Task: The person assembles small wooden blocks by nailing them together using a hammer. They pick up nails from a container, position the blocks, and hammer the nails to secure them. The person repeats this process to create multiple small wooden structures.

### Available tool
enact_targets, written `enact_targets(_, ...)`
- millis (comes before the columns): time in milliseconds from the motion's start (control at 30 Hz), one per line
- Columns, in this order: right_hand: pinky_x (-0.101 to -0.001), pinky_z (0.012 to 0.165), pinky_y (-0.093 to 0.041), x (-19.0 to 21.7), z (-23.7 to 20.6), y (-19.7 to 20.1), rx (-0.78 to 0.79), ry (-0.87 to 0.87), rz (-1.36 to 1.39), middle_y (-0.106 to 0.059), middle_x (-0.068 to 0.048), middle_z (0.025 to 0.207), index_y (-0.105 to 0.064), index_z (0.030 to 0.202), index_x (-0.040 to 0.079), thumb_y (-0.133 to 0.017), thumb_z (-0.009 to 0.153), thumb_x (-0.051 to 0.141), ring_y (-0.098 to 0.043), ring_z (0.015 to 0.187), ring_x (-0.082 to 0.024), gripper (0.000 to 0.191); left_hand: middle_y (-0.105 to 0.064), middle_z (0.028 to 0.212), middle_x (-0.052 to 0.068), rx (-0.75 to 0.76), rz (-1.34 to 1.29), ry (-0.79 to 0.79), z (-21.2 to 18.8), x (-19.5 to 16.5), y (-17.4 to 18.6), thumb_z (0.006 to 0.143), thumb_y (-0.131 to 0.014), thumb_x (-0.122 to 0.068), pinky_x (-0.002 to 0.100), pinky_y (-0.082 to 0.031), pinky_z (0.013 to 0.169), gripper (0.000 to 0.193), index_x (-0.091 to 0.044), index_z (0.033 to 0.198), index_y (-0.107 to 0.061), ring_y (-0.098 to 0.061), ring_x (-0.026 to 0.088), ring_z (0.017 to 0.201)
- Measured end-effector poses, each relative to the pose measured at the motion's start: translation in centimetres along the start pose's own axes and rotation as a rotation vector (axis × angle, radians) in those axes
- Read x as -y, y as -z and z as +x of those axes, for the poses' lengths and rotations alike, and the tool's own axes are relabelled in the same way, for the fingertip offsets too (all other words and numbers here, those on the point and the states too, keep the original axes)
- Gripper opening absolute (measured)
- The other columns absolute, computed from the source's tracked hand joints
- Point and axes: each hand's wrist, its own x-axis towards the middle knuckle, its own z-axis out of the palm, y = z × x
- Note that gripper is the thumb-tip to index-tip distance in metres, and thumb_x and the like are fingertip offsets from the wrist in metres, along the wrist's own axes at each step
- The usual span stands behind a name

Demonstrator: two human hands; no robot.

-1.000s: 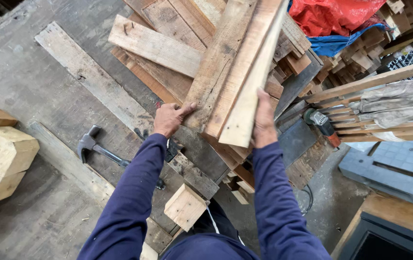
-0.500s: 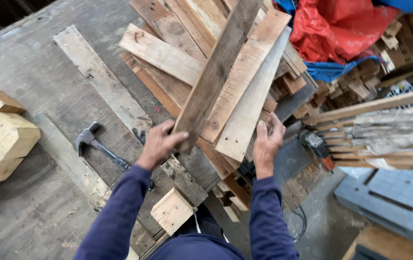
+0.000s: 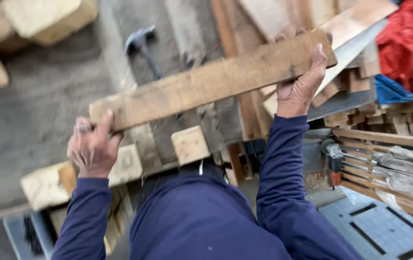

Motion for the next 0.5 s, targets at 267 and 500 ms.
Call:
enact_targets(267,-0.0657,0.110,-0.052,-13.6,-11.2,-3.5,0.108,-0.211,0.142,-0.060,-0.019,0.135,-0.046,0.145,0.015,-0.067,0.094,0.048,-0.063,0.121,-0.051,0.064,-0.063,0.102,0.017,0.172,-0.122,-0.078,2.3,-1.6,3.9,0.062,-0.087,-0.067,0.032,-0.055,0.057,0.115,0.006,0.144,-0.052,-0.065,0.023,0.075)
enact_targets(500,-0.0602,0.121,-0.045,-16.4,-20.4,-0.6,0.059,-0.227,0.159,-0.059,-0.017,0.140,-0.048,0.142,0.008,-0.069,0.090,0.052,-0.060,0.130,-0.042,0.071,-0.062,0.089,0.014,0.567,-0.137,-0.197,1.6,2.7,4.4,0.059,-0.088,-0.070,0.039,-0.054,0.059,0.117,0.006,0.139,-0.050,-0.063,0.024,0.072)
